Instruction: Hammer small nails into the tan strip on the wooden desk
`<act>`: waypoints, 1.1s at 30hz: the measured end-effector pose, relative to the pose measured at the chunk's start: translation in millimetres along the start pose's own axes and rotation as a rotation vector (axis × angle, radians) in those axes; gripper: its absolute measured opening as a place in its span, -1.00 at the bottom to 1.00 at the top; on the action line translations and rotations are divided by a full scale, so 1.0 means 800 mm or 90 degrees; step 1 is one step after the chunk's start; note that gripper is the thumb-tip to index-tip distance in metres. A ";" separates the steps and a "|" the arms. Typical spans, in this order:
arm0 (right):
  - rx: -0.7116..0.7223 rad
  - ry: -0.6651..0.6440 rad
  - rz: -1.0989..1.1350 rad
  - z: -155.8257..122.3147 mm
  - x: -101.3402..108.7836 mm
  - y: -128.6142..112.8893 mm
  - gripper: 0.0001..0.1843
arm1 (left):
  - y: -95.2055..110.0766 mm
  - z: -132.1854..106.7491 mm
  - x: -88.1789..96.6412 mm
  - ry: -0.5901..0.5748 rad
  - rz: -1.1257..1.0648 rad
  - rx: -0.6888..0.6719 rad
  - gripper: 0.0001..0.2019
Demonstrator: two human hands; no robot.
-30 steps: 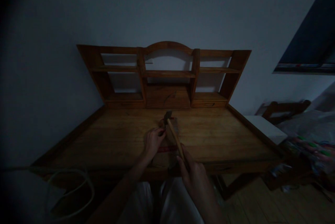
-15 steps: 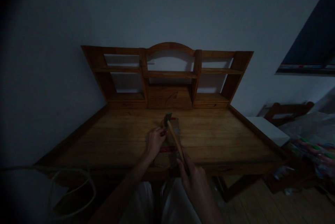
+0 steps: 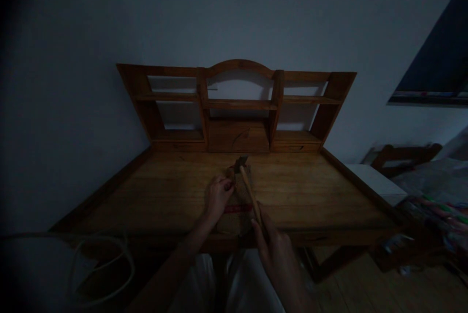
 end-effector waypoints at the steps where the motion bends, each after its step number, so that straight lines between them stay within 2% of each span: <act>1: 0.006 0.002 0.002 0.000 0.001 -0.002 -0.42 | 0.000 0.000 0.000 0.001 -0.008 0.001 -0.92; 10: -0.024 -0.015 -0.008 -0.004 -0.020 0.014 -0.41 | -0.005 0.002 -0.005 0.016 -0.021 0.002 -0.92; 14: -0.038 0.015 0.021 -0.004 -0.008 0.009 -0.43 | -0.002 0.000 0.001 0.039 -0.042 -0.003 -0.90; 18: -0.074 0.064 0.074 0.002 0.011 0.014 -0.46 | 0.013 0.000 0.015 0.094 -0.103 -0.044 -0.75; 23: -0.139 0.115 0.161 0.025 0.013 0.054 -0.40 | 0.029 -0.003 0.017 0.095 -0.123 -0.126 -0.73; 25: -0.183 0.124 0.216 0.032 0.007 0.078 -0.36 | 0.030 -0.005 0.015 0.089 -0.112 -0.148 -0.65; 29: -0.268 0.117 0.333 0.036 -0.008 0.118 -0.31 | 0.025 -0.008 0.014 0.087 -0.079 -0.146 -0.55; 33: -0.287 0.117 0.370 0.035 -0.008 0.135 -0.30 | 0.022 -0.009 0.014 0.078 -0.044 -0.132 -0.53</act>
Point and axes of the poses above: each hand's wrist, its own z-axis towards the middle knuckle, its own x-axis out of the back of the hand, y = z × x, the point moved 9 cm from there along z, towards the middle knuckle, and after that the axes turned 3 degrees about -z, right-handed, at the moved point
